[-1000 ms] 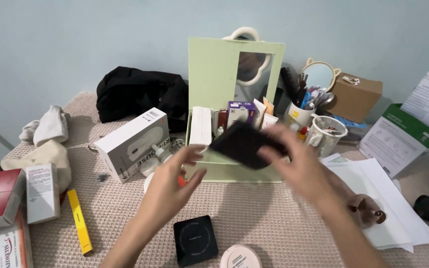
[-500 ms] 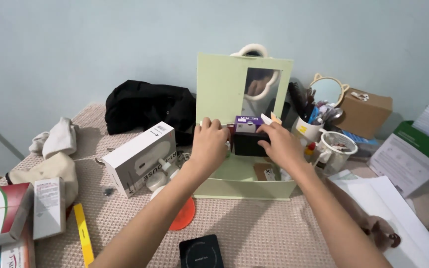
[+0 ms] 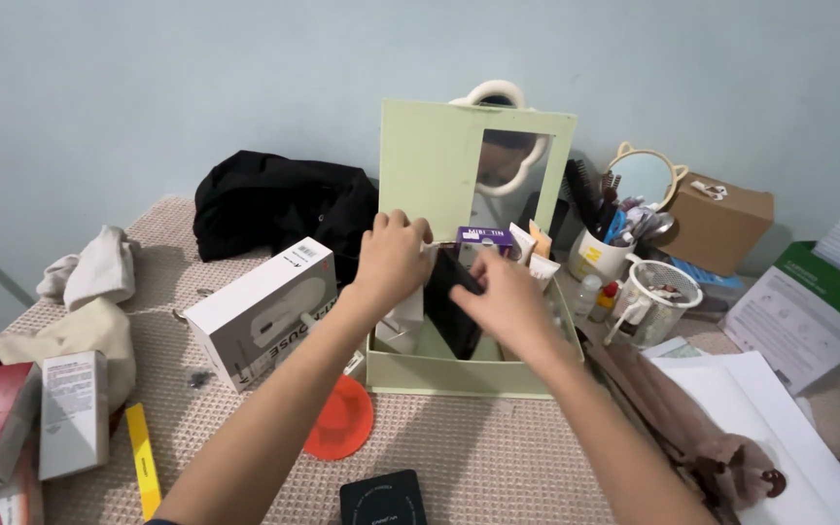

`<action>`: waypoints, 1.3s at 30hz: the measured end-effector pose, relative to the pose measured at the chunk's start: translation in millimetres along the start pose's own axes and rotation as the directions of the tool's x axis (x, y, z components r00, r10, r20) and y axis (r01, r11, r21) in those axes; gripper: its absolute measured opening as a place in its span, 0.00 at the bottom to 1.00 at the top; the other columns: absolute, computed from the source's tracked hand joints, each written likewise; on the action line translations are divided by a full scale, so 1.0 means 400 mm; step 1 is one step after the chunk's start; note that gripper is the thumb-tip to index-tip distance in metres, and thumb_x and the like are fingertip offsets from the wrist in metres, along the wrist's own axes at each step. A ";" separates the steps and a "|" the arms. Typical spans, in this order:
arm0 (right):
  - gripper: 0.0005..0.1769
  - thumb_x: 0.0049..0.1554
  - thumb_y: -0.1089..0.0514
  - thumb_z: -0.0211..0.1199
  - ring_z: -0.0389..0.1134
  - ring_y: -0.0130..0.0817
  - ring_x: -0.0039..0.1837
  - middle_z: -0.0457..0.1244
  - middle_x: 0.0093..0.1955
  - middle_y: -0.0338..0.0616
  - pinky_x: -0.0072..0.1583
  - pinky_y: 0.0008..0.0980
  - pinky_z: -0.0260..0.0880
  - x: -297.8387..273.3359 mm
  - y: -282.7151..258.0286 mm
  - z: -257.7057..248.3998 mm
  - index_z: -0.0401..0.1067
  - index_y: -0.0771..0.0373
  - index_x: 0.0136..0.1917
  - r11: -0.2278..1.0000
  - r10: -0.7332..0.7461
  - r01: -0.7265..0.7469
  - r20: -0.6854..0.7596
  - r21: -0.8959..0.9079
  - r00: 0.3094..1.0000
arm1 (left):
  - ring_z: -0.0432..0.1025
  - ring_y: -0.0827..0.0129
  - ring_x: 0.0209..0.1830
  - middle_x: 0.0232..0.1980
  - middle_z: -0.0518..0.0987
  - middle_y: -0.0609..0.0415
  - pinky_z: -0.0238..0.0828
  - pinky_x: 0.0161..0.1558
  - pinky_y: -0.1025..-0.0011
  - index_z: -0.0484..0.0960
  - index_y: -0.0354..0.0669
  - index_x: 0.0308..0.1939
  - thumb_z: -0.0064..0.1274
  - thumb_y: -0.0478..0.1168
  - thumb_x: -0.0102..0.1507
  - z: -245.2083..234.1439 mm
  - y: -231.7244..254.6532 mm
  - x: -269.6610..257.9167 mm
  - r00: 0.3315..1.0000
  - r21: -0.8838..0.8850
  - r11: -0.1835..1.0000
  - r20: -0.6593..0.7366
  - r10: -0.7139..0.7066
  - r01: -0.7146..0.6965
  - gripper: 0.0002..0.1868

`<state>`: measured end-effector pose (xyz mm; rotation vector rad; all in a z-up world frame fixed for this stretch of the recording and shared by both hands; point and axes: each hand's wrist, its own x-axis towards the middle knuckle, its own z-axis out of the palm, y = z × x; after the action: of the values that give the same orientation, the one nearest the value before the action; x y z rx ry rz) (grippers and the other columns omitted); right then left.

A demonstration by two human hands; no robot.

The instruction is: The person opens a light green box with a mirror and places various items inside, including a white box, a blue box, a purple box, a white tube, a small bottle, a black compact, and an orange container. The person arranges the items within the box.

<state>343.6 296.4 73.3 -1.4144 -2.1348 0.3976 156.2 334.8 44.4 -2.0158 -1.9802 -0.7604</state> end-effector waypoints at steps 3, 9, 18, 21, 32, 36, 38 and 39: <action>0.19 0.48 0.42 0.69 0.74 0.53 0.55 0.71 0.43 0.48 0.55 0.51 0.73 0.000 -0.037 0.070 0.72 0.56 0.45 0.997 0.031 -0.033 -0.039 -0.071 0.999 | 0.68 0.53 0.57 0.50 0.74 0.50 0.71 0.51 0.55 0.82 0.53 0.46 0.58 0.41 0.58 0.009 -0.026 -0.012 1.000 -0.010 1.000 0.020 -0.021 0.021 0.12; 0.21 0.60 0.44 0.56 0.73 0.57 0.56 0.70 0.50 0.57 0.55 0.51 0.76 -0.003 -0.077 0.132 0.68 0.60 0.59 0.998 0.065 -0.065 0.079 -0.002 0.995 | 0.74 0.49 0.53 0.47 0.78 0.47 0.77 0.48 0.53 0.82 0.49 0.50 0.53 0.43 0.64 -0.083 -0.010 -0.058 0.998 -0.236 0.972 0.062 0.009 0.005 0.11; 0.21 0.62 0.54 0.56 0.74 0.55 0.57 0.72 0.55 0.57 0.57 0.50 0.75 -0.075 -0.070 0.019 0.72 0.61 0.66 0.997 -0.025 0.008 0.223 0.077 0.974 | 0.72 0.39 0.51 0.46 0.75 0.39 0.75 0.49 0.52 0.73 0.39 0.45 0.59 0.41 0.60 -0.239 -0.004 -0.253 0.998 -0.148 0.987 0.002 -0.058 0.057 0.14; 0.19 0.62 0.53 0.56 0.76 0.49 0.55 0.73 0.53 0.52 0.57 0.47 0.75 -0.088 -0.071 -0.002 0.75 0.56 0.64 0.995 -0.014 -0.007 0.208 0.098 0.978 | 0.73 0.44 0.54 0.48 0.75 0.41 0.77 0.49 0.57 0.74 0.40 0.48 0.64 0.48 0.59 -0.249 -0.036 -0.384 0.968 0.089 0.984 0.185 -0.167 0.153 0.22; 0.19 0.64 0.55 0.54 0.68 0.29 0.39 0.70 0.61 0.41 0.40 0.29 0.71 -0.054 -0.033 0.042 0.70 0.52 0.68 0.998 0.042 -0.052 0.248 0.033 0.968 | 0.68 0.43 0.61 0.65 0.67 0.33 0.75 0.62 0.55 0.58 0.41 0.68 0.62 0.49 0.64 -0.155 -0.110 -0.540 0.780 -0.009 0.860 0.428 -0.457 0.510 0.37; 0.17 0.64 0.52 0.55 0.64 0.26 0.29 0.71 0.61 0.38 0.35 0.26 0.67 -0.069 -0.021 0.004 0.72 0.49 0.65 0.998 0.048 -0.055 0.220 0.024 0.974 | 0.82 0.65 0.39 0.48 0.85 0.49 0.86 0.36 0.72 0.61 0.50 0.70 0.63 0.39 0.62 -0.239 -0.060 -0.518 0.639 -0.234 0.632 0.544 -0.545 0.739 0.35; 0.17 0.64 0.53 0.56 0.67 0.26 0.32 0.70 0.60 0.39 0.35 0.24 0.69 -0.070 0.005 -0.013 0.71 0.49 0.66 0.998 0.050 -0.055 0.212 0.018 0.976 | 0.83 0.66 0.37 0.47 0.86 0.49 0.85 0.34 0.72 0.67 0.47 0.66 0.62 0.41 0.62 -0.237 -0.067 -0.533 0.654 -0.268 0.629 0.542 -0.529 0.730 0.30; 0.18 0.64 0.54 0.56 0.69 0.26 0.35 0.70 0.60 0.39 0.35 0.21 0.70 -0.072 0.018 -0.020 0.70 0.49 0.67 0.999 0.047 -0.051 0.205 0.014 0.978 | 0.83 0.66 0.35 0.46 0.87 0.50 0.84 0.31 0.72 0.73 0.44 0.62 0.62 0.43 0.62 -0.237 -0.071 -0.541 0.668 -0.300 0.623 0.536 -0.516 0.723 0.26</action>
<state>362.3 272.7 68.3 -1.4727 -2.2534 0.6050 117.2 102.5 10.6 -1.7547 -3.1213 -1.1687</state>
